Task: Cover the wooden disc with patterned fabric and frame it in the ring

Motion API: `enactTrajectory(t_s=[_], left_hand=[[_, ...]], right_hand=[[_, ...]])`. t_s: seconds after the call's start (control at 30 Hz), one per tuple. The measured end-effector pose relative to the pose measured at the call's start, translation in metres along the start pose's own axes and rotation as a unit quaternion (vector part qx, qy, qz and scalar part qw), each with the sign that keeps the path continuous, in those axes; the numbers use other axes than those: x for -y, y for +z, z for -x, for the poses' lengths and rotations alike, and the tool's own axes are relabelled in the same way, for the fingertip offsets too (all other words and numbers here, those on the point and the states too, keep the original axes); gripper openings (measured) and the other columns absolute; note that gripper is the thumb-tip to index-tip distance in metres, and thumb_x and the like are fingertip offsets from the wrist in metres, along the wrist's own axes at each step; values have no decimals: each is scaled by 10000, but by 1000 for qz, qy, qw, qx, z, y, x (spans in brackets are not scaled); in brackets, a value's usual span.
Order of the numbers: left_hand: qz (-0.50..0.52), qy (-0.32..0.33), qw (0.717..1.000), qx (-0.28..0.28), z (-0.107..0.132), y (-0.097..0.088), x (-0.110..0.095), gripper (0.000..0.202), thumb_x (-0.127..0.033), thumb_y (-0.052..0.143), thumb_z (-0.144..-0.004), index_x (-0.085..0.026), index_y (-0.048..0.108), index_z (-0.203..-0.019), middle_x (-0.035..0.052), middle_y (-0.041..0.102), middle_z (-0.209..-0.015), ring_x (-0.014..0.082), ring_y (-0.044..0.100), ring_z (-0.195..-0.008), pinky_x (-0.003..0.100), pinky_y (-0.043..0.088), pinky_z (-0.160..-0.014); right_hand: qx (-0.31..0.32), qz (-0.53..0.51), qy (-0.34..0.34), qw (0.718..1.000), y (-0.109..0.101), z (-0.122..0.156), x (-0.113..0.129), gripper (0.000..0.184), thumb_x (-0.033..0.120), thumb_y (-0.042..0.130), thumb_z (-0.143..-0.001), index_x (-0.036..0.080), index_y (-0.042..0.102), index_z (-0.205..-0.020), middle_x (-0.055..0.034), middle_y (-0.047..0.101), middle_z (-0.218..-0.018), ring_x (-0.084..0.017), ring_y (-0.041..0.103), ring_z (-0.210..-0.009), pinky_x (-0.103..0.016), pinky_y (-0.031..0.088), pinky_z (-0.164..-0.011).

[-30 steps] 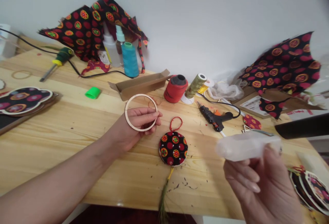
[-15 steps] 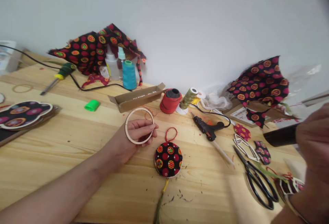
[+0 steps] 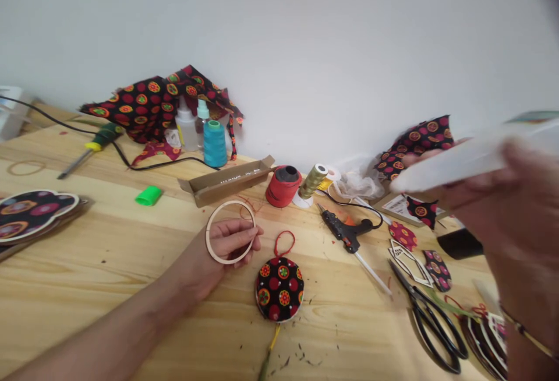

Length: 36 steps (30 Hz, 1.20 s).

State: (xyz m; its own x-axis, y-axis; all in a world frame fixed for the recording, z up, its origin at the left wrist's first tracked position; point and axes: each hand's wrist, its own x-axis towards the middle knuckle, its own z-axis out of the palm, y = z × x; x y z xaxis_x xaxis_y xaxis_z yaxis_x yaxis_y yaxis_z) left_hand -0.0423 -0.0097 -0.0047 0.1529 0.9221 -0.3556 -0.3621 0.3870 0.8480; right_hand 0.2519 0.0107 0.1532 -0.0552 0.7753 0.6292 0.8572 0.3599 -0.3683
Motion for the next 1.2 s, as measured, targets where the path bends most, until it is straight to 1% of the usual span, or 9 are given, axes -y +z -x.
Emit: enactTrajectory(t_s=[0.1, 0.17, 0.3, 0.4, 0.53, 0.73, 0.87, 1.0, 1.2], left_hand=[[-7, -5, 1000, 0, 0, 0, 0, 130, -284, 780, -663, -166, 734, -694, 3, 658, -586, 75, 512, -448, 161, 327, -402], [-10, -4, 1000, 1, -1, 0, 1, 137, -290, 778, -662, -166, 730, -695, 0, 655, -585, 72, 508, -445, 158, 321, -401], [-22, 0, 1000, 2, -2, 0, 1, 145, -299, 771, -668, -165, 720, -692, 1, 656, -594, 78, 509, -449, 166, 312, -398], [-27, 2, 1000, 3, -1, 1, 1, 159, -311, 766, -683, -160, 717, -695, 6, 658, -605, 85, 513, -453, 175, 308, -400], [-30, 2, 1000, 8, 1, 0, 0, 165, -316, 755, -702, -155, 718, -711, 4, 651, -612, 82, 514, -462, 175, 314, -414], [-31, 0, 999, 11, -1, -1, 1, 125, -300, 752, -703, -178, 725, -703, 8, 656, -614, 86, 517, -463, 177, 322, -410], [-28, -2, 1000, 11, -3, -2, 2, 140, -312, 750, -705, -175, 725, -705, 2, 653, -605, 75, 506, -447, 169, 312, -405], [-31, 2, 999, 18, -4, -3, 3, 154, -317, 744, -712, -164, 724, -714, 4, 649, -611, 79, 507, -454, 176, 322, -419], [-37, 20, 998, 46, -3, -6, 7, 139, -303, 723, -766, -168, 723, -733, 2, 645, -644, 87, 515, -520, 191, 374, -497]], right_hand=[[138, -15, 9, 990, 14, -3, -4, 284, 401, 563, -854, 154, 700, -884, -98, 729, -818, -188, 658, -674, -304, 382, -517], [218, 98, -23, 971, 25, -6, -10, 235, 381, 648, -789, 171, 674, -891, -68, 713, -735, -174, 622, -598, -285, 364, -505], [326, 402, -130, 845, 50, -11, -24, 368, 359, 649, -811, 175, 579, -1122, -70, 724, -747, -228, 653, -664, -303, 349, -582], [353, 456, -165, 800, 67, -15, -30, 308, 290, 656, -803, 156, 595, -1073, -88, 734, -787, -259, 675, -739, -339, 339, -663], [367, 464, -205, 780, 85, -20, -33, 65, 171, 604, -808, 151, 644, -855, -96, 723, -837, -273, 655, -851, -382, 322, -735], [363, 456, -261, 770, 110, -21, -28, 231, 47, 503, -821, 169, 694, -868, -80, 714, -843, -256, 631, -840, -589, 231, -936], [366, 452, -285, 762, 125, -20, -24, 267, 33, 501, -804, 177, 722, -846, -70, 710, -832, -250, 610, -859, -686, 161, -985], [358, 454, -302, 758, 131, -20, -21, 274, 28, 504, -807, 176, 727, -866, -79, 710, -896, -252, 593, -898, -733, 141, -995], [352, 450, -311, 760, 124, -19, -20, 305, 10, 469, -808, 159, 708, -925, -92, 698, -906, -273, 583, -943, -719, 188, -983]])
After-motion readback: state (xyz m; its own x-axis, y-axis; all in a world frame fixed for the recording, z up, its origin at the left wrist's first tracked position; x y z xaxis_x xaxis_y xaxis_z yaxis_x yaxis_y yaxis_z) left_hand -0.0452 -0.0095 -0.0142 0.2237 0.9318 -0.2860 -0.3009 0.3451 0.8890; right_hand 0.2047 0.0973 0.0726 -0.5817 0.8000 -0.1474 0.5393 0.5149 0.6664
